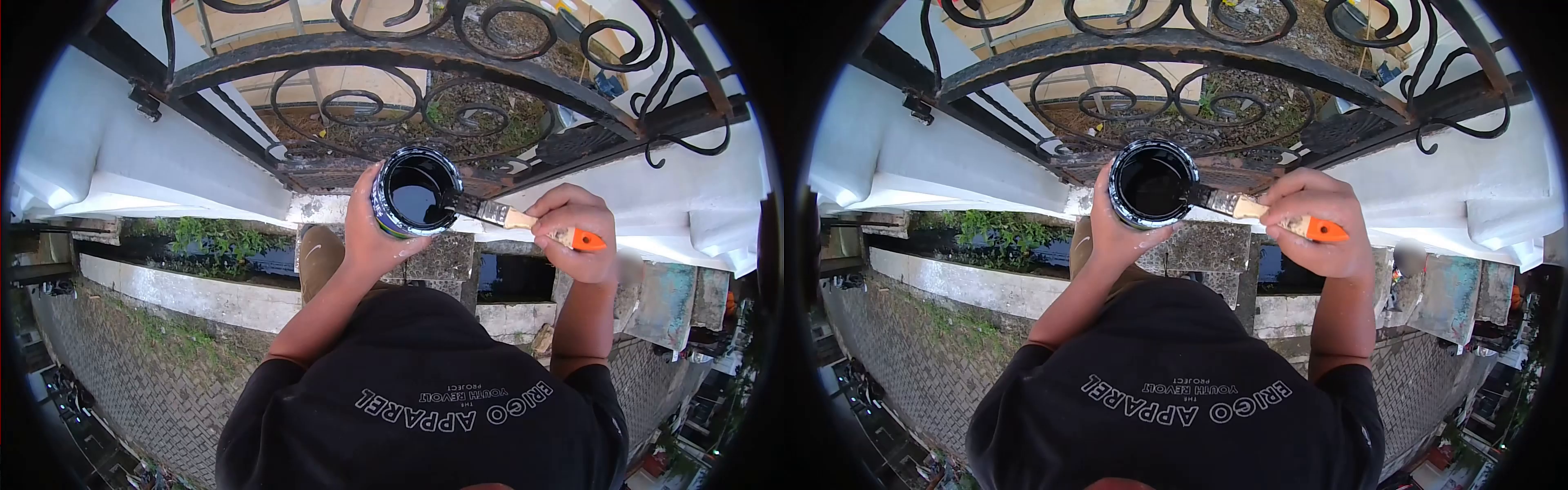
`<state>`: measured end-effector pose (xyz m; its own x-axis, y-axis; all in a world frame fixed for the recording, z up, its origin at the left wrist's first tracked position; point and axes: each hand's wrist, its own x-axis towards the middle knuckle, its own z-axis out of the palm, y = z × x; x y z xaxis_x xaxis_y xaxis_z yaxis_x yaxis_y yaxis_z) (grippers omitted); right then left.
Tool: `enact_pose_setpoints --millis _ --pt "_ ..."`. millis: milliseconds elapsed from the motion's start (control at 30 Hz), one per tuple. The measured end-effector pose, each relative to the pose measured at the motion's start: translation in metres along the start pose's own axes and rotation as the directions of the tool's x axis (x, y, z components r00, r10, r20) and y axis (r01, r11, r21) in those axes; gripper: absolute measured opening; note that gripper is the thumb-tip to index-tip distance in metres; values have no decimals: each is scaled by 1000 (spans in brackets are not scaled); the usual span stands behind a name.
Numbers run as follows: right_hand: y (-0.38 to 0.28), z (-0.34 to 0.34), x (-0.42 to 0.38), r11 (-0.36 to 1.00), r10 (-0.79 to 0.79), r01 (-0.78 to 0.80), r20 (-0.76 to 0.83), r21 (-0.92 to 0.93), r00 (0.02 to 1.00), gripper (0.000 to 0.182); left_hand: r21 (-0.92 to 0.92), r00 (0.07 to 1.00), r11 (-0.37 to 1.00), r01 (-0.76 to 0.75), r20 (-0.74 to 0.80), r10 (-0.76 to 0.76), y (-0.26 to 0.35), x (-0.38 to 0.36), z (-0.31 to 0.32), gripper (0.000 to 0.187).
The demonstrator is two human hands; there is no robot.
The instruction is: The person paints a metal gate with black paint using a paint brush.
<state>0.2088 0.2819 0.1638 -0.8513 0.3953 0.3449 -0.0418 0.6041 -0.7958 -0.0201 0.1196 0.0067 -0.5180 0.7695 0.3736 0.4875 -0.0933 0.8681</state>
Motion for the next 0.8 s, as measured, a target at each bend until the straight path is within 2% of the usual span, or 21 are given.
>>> enact_pose_setpoints --millis 33,167,233,267,333,367,400,433,467,500,567,633,700,800 --pt "-2 -3 0 1000 8 -7 52 -14 999 14 1 1000 1000 2 -1 -2 0 0 0 113" --pt "0 -13 -2 1000 1 1 100 -13 995 15 -37 999 999 -39 -22 39 0 1 -1 113" --pt "9 -12 -7 999 -18 18 -13 29 1000 13 -62 1000 998 -2 -21 1 1 0 -3 113" --pt "16 -11 -10 999 -20 21 -10 30 1000 13 -60 1000 998 -2 -24 1 2 0 -3 113" --pt "32 -6 -19 995 -52 69 -222 69 974 12 -121 996 992 25 -77 -34 7 0 -1 110" --pt "39 4 -22 995 -55 72 -223 69 973 12 -119 997 993 22 -77 -31 10 0 -1 110" --pt "44 21 -25 921 123 38 -383 388 916 11 -108 996 993 40 -78 -48 12 1 0 110" --pt "51 34 -28 744 335 70 -461 665 821 10 -96 995 994 55 -79 -63 13 2 -1 110" --pt "61 41 -31 653 346 125 -441 747 828 11 -93 995 995 48 -78 -56 14 2 0 110" --pt "66 48 -32 653 342 134 -448 746 826 11 -129 995 990 63 -65 -72 14 3 0 111" --pt "70 68 -32 460 512 135 -386 878 767 13 -161 996 984 70 -43 -78 11 5 1 112" --pt "74 84 -33 426 550 166 -400 889 733 15 -155 998 987 51 -29 -56 4 8 2 115" --pt "75 96 -35 307 614 215 -366 927 699 15 -155 999 987 33 -24 -37 1 9 2 115" --pt "79 106 -33 295 632 311 -428 904 646 15 -190 1000 982 -3 -5 2 -1 17 4 116"
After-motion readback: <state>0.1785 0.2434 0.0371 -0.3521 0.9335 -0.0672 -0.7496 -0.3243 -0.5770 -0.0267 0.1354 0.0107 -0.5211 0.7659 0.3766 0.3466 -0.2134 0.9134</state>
